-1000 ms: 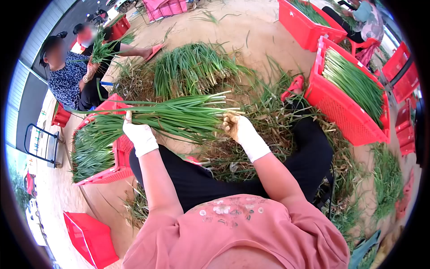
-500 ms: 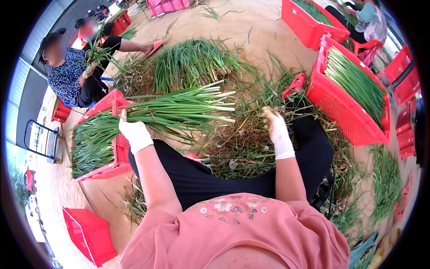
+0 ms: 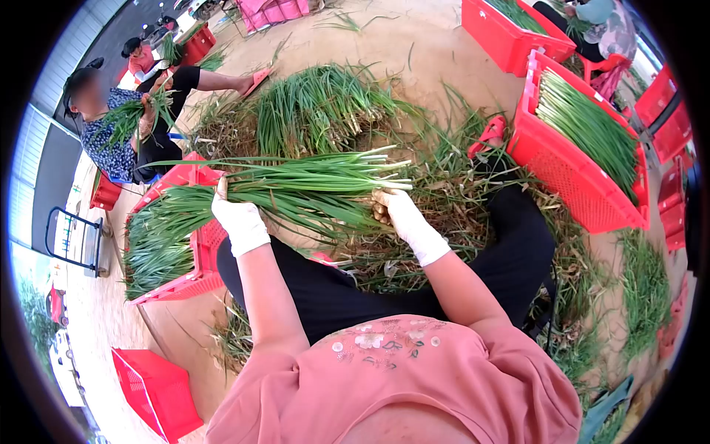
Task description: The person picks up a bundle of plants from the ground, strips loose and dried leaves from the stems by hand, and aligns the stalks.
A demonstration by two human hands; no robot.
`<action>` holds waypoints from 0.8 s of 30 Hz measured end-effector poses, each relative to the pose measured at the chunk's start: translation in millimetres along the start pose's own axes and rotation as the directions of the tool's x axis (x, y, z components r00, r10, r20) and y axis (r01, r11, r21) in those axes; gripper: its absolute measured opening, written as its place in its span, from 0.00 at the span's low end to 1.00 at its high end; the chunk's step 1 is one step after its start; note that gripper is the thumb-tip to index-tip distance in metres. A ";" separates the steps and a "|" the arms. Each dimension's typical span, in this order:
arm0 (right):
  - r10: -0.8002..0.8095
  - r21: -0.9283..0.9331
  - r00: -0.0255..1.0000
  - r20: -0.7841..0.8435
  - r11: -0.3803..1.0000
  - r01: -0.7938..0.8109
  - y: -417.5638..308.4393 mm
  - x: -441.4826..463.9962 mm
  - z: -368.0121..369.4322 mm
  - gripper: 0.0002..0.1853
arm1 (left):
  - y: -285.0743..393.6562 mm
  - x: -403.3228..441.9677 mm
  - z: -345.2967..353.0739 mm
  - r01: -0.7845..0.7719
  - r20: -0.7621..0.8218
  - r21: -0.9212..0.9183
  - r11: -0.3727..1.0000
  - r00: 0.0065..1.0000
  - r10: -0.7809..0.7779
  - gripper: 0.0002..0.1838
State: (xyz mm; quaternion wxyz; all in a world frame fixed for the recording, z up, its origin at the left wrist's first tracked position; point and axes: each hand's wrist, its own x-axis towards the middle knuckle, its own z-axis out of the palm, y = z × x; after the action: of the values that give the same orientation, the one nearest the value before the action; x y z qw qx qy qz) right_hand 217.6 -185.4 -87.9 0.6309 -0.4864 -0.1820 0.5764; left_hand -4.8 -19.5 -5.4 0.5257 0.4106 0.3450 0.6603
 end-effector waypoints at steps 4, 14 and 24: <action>-0.049 0.140 0.996 -0.073 0.988 0.058 4.2 -8.3 -22.9 0.06 | -13.5 11.1 -5.3 -0.059 0.001 0.114 0.992 0.998 0.059 0.17; -0.105 0.716 0.828 -0.550 0.452 0.533 -6.2 5.7 -215.8 0.09 | -8.0 43.1 -25.9 -0.120 -0.087 0.070 0.990 0.988 0.126 0.11; 0.106 0.059 0.968 0.226 0.991 -0.122 23.9 0.2 4.4 0.46 | -10.2 37.9 -17.7 -0.180 -0.106 -0.003 0.984 0.978 0.179 0.10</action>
State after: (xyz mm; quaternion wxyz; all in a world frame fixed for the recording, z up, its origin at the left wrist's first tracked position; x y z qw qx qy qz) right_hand 201.0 -186.8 -105.6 0.5894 -0.4056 -0.2021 0.6687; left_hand -20.9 19.2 -15.2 0.4476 0.4016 0.3295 0.7279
